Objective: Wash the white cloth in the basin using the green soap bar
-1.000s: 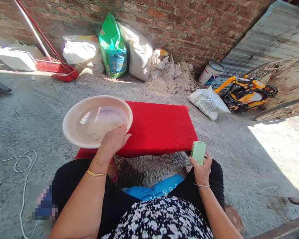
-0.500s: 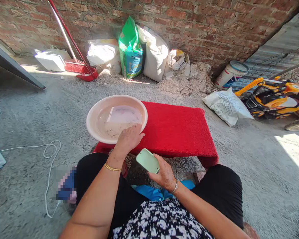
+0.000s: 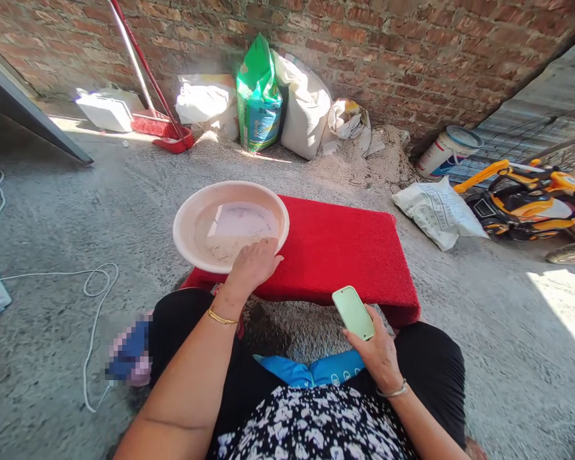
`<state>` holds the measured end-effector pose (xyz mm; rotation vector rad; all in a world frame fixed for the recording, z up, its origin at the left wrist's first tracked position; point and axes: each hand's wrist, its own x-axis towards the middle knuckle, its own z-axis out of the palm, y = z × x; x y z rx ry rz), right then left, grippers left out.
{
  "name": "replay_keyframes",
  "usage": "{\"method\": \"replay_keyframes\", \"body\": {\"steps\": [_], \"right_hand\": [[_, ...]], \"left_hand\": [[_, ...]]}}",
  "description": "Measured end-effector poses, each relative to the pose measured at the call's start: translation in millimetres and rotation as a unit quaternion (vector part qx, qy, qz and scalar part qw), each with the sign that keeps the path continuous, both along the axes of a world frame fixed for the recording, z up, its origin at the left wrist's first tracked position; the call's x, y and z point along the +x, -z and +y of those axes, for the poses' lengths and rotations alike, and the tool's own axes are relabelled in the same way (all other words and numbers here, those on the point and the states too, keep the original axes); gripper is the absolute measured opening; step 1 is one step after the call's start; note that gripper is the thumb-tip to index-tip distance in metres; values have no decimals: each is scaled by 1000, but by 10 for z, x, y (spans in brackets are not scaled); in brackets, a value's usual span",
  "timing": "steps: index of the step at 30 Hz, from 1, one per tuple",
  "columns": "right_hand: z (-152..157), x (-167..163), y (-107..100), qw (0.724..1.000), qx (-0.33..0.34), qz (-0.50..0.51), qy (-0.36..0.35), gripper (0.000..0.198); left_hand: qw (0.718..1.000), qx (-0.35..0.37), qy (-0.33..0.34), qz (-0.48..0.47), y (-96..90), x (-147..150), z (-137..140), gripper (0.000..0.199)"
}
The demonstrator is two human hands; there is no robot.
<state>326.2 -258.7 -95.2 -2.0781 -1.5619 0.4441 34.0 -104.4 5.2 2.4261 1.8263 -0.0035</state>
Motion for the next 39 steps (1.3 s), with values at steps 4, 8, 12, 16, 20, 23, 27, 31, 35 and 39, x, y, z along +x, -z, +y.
{"method": "replay_keyframes", "body": {"steps": [4,8,12,16,20,23,27,31,35,39], "right_hand": [[85,-260,-129,998,37,9,-56,72],[362,-899,-185,973,88,18,-211,72],[584,-1306,-173,956,67,-9,-285,71],[561,-1093,-125,967,29,10,-252,68],[306,-474,-98,987,18,19,-158,66],[135,-120,-108,998,16,22,-57,66],[156,-156,-149,999,28,35,-14,64],[430,-634,-221,992,50,33,-110,59],[661,-963,-292,985,-4,-6,-170,56],[663,-702,-293,993,-33,-5,-113,55]], "left_hand": [[1000,0,-6,-3,-2,-2,-2,30],[999,-13,-8,-33,-7,-22,20,40],[998,-26,-6,-60,-1,-45,39,46],[998,-16,2,-53,10,-42,24,43],[999,-15,0,-31,34,-26,14,42],[999,-23,-2,-23,59,-27,24,43],[1000,-17,0,-24,76,-42,34,44],[1000,-10,-1,-22,50,-42,28,40],[1000,-16,-3,-22,14,-30,24,35],[1000,-11,-1,-12,23,-24,33,34]]}}
